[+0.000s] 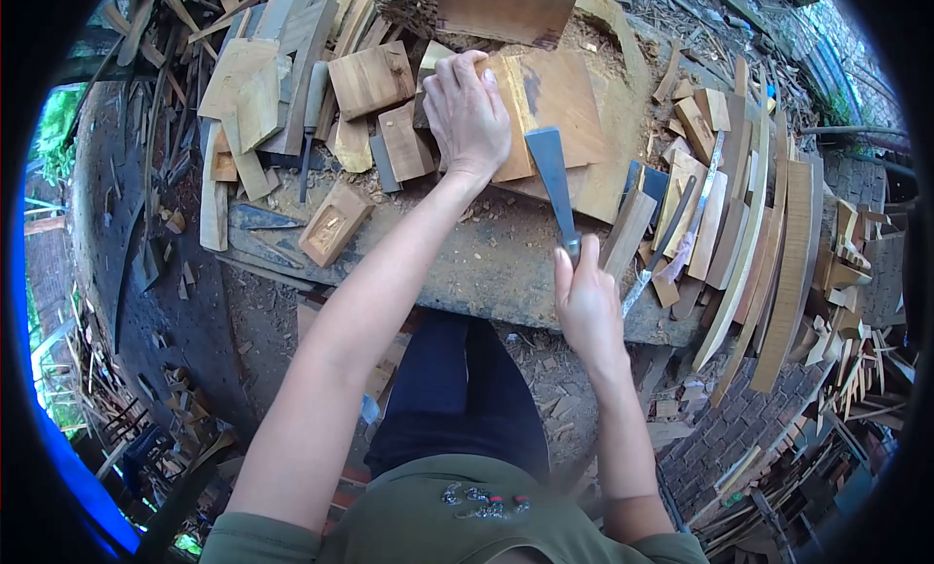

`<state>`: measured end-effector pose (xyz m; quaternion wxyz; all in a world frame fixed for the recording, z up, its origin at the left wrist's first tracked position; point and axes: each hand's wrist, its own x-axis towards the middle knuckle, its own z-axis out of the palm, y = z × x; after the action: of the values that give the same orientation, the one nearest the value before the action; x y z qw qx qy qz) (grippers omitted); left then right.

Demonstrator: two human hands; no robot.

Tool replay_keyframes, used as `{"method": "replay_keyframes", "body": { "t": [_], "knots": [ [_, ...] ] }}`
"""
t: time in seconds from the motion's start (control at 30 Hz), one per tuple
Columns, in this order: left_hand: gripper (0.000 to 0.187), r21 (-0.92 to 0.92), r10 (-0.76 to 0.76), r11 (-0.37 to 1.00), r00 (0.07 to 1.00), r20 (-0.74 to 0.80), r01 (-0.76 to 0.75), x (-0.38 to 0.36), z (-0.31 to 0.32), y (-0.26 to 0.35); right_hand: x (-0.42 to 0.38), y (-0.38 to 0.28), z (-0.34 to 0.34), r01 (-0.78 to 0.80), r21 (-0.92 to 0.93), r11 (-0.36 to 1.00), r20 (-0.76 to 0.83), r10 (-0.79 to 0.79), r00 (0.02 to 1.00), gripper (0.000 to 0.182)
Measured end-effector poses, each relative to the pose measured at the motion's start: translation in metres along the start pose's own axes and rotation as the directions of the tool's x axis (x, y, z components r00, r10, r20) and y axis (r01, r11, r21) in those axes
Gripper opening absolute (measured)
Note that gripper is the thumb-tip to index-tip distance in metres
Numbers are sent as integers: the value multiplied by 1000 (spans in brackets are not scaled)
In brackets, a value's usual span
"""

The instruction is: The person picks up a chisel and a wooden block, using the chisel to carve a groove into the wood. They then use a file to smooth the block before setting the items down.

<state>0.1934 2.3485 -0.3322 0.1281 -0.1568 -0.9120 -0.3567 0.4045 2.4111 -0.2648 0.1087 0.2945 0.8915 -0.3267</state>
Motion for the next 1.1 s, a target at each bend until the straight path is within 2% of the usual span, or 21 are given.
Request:
{"method": "replay_keyframes", "body": {
  "t": [0.07, 0.1, 0.2, 0.23, 0.33, 0.43, 0.53, 0.63, 0.73, 0.83, 1.0, 1.1],
  "knots": [
    [24, -40, -5, 999, 1000, 8, 5, -3, -2, 2, 24, -10, -7, 52, 49, 997, -34, -51, 998, 31],
    [23, -36, 5, 999, 1000, 4, -5, -2, -1, 2, 45, -16, -5, 116, 27, 993, -100, -112, 989, 31],
    [23, -2, 46, 999, 999, -7, -46, -2, 2, -3, 62, -23, -2, 87, -49, 995, -105, -92, 990, 30],
    [23, 2, 26, 1000, 1000, 8, -26, -3, 1, -1, 44, -26, -6, 13, -48, 999, -61, -16, 998, 29],
    [24, 1, 28, 1000, 1000, -2, -28, -2, 0, 0, -20, 7, 6, 11, 25, 1000, -19, -10, 1000, 29],
    [22, -17, 15, 1000, 1000, 23, -15, -2, -3, 2, -22, 2, 4, -19, 5, 1000, -22, 20, 1000, 28],
    [22, -1, 33, 999, 999, 15, -33, -1, -2, 2, 30, -20, -8, -12, -9, 1000, -16, 12, 1000, 28],
    [23, 7, 47, 999, 999, 16, -47, 0, -1, 1, 43, -21, -5, 22, -13, 1000, -54, -23, 998, 29],
    [24, 11, 19, 1000, 1000, 21, -19, -1, 0, 2, -18, 3, 9, -24, 20, 1000, -43, 25, 999, 31],
    [23, 7, 19, 1000, 1000, 25, -19, -6, -2, 0, -18, -1, 2, -19, -44, 999, -57, 16, 998, 31],
    [24, 29, 32, 999, 999, 14, -32, -1, 0, 0, 43, -24, -9, 12, -90, 996, -60, -17, 998, 31],
    [24, 18, 27, 999, 999, 21, -27, -2, -1, 1, 11, -8, 0, 9, -81, 997, -76, -15, 997, 31]
  ]
}}
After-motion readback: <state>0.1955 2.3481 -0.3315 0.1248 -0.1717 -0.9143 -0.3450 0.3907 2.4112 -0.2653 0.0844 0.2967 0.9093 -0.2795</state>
